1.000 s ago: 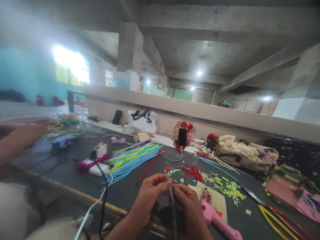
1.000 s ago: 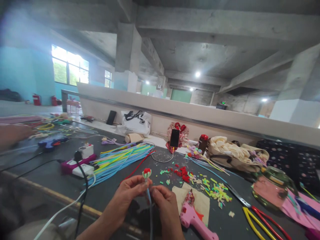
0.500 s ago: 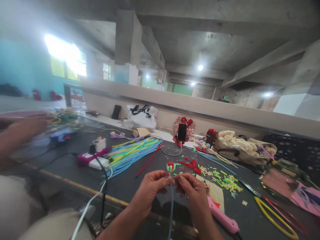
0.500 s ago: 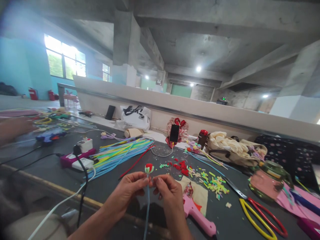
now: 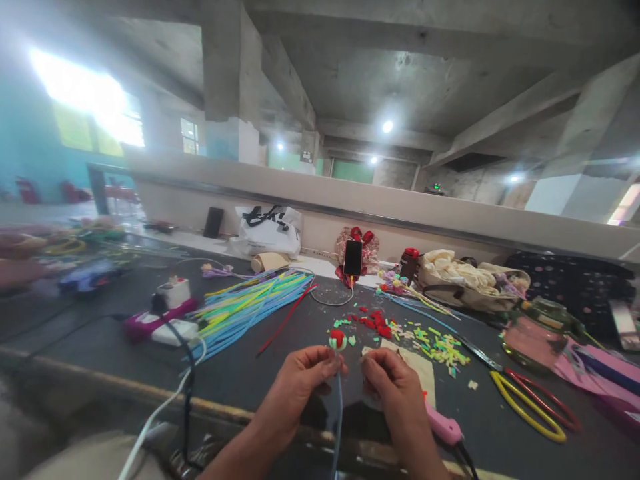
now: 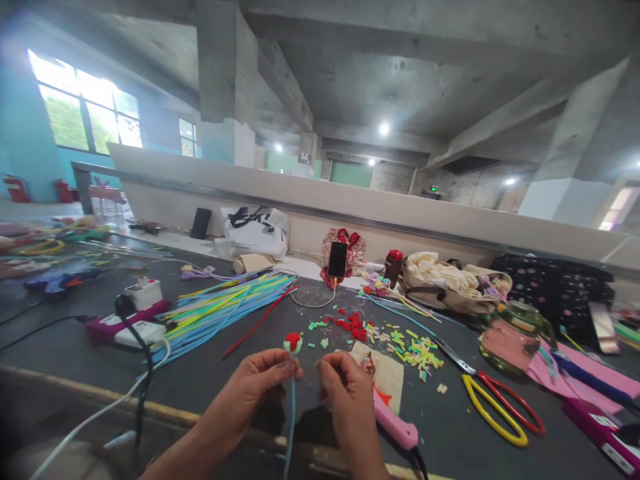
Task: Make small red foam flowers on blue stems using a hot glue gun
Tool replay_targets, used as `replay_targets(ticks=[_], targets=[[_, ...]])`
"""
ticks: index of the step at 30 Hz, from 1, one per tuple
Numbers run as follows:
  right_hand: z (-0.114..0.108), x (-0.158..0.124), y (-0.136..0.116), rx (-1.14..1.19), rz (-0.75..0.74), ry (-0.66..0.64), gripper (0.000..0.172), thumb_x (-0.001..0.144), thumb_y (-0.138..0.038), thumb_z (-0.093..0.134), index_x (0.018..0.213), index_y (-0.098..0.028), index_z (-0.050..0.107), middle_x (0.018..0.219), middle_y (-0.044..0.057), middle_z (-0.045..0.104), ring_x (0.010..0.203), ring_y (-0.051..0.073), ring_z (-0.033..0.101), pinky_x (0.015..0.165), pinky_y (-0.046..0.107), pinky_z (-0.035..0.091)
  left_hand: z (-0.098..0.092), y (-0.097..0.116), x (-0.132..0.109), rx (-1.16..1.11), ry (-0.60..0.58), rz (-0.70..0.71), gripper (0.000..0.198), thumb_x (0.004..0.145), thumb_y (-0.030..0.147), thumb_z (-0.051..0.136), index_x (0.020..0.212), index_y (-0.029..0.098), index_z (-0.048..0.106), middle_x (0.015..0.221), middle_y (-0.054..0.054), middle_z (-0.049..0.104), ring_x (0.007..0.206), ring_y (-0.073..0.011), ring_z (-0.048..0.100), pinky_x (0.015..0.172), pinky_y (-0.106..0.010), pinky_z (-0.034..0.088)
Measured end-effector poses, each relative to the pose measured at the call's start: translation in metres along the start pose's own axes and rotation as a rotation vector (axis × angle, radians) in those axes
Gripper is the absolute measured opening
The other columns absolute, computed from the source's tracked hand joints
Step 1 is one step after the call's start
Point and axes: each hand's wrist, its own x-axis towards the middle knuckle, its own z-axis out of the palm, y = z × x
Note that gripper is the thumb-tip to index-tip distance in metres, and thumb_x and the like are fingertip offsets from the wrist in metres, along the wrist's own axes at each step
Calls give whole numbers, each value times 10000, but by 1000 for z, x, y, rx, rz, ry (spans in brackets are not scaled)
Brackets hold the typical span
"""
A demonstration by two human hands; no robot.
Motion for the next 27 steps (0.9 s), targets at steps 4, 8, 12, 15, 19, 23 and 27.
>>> replay_targets(ticks=[4, 8, 12, 15, 19, 23, 27], targets=[[-6, -12, 2, 77, 41, -68, 318, 744, -433, 524, 558, -176, 516, 406, -58, 434, 373, 80, 383, 381, 192, 288, 12, 2, -3, -20, -23, -1, 216, 631, 348, 647, 592, 136, 645, 578, -8, 606, 514, -98, 469, 496, -200, 332], [-3, -12, -1, -28, -47, 50, 203, 701, -381, 594, 707, -179, 608, 574, -27, 534, 495, 100, 445, 455, 196, 343, 18, 5, -3, -82, -3, -27, 184, 616, 329, 661, 625, 145, 665, 599, -1, 623, 506, -89, 468, 497, -195, 324], [3, -3, -5, -43, -99, 9, 207, 685, -368, 607, 766, -181, 644, 680, 9, 609, 584, 135, 514, 515, 215, 393, 20, 8, -2, -136, 42, -44, 175, 582, 304, 690, 660, 148, 675, 634, -6, 639, 549, -106, 510, 527, -205, 345], [8, 2, -7, -14, -102, -46, 198, 655, -348, 639, 733, -167, 653, 685, 24, 635, 627, 158, 548, 556, 234, 417, 20, 5, 1, -194, 66, -40, 151, 571, 274, 702, 665, 162, 667, 634, 7, 633, 593, -119, 537, 576, -219, 373], [10, -1, -12, -9, -90, -80, 199, 687, -345, 617, 661, -148, 635, 582, -9, 567, 521, 107, 475, 484, 203, 364, 19, -1, 5, -260, 30, -25, 154, 579, 264, 702, 684, 159, 661, 659, -7, 642, 625, -137, 561, 621, -245, 399], [7, -4, -13, -16, -49, -85, 265, 711, -383, 590, 614, -137, 596, 490, -50, 438, 441, 68, 363, 422, 185, 276, 23, -1, 4, -247, -57, -23, 212, 578, 291, 700, 719, 137, 667, 625, -26, 638, 591, -149, 562, 597, -251, 398], [6, -6, -13, 32, -25, -85, 314, 667, -433, 614, 552, -144, 567, 461, -59, 404, 427, 66, 335, 415, 186, 256, 25, 2, 4, -158, -103, -17, 262, 550, 319, 709, 739, 138, 688, 623, -28, 648, 580, -146, 545, 582, -238, 385]])
